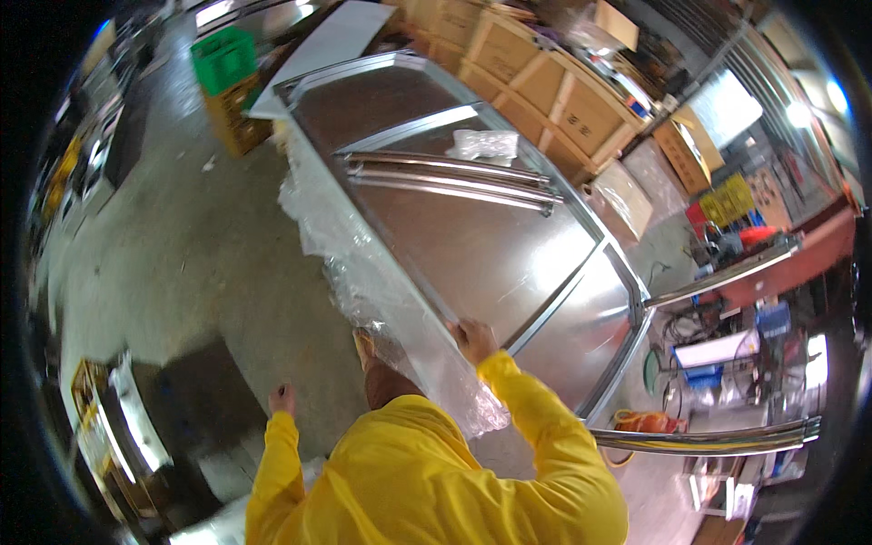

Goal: The person cleans a large metal frame with a spray and cloth, then removes protective plastic and inserts metal rods into the frame. They unwrap a bubble-wrapped package and place small metal parts onto the frame.

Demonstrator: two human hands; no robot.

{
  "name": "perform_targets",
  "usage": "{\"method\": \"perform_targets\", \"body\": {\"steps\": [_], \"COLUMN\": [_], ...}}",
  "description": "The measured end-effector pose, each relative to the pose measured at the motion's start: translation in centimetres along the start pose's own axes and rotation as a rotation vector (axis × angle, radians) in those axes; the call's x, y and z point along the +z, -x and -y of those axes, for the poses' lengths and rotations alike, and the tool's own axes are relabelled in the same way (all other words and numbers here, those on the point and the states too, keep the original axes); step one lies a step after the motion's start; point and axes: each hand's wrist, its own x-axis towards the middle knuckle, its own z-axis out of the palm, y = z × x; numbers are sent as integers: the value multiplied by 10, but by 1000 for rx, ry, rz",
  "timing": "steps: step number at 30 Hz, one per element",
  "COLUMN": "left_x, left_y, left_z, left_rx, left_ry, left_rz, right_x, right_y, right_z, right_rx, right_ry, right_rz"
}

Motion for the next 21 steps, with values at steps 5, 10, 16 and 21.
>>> {"method": "perform_targets", "body": {"steps": [5, 10, 16, 21], "left_x": [-37, -67, -67, -70], "left_y": [-26, 4, -25, -95], "left_z": [15, -10, -85, -125], "left_rx": [133, -297, -484, -476], "left_ry": [-342, -107, -135, -96], "left_rz": [-163, -158, -193, -238], "right_x": [27, 51, 65, 30], "right_y": [-247, -416, -486, -484], "right_z": [-61, -112, -156, -159], "right_rx": [142, 310, 279, -121], "right_ry": [241, 420, 474, 667], "right_rz": [-105, 98, 210, 345]}}
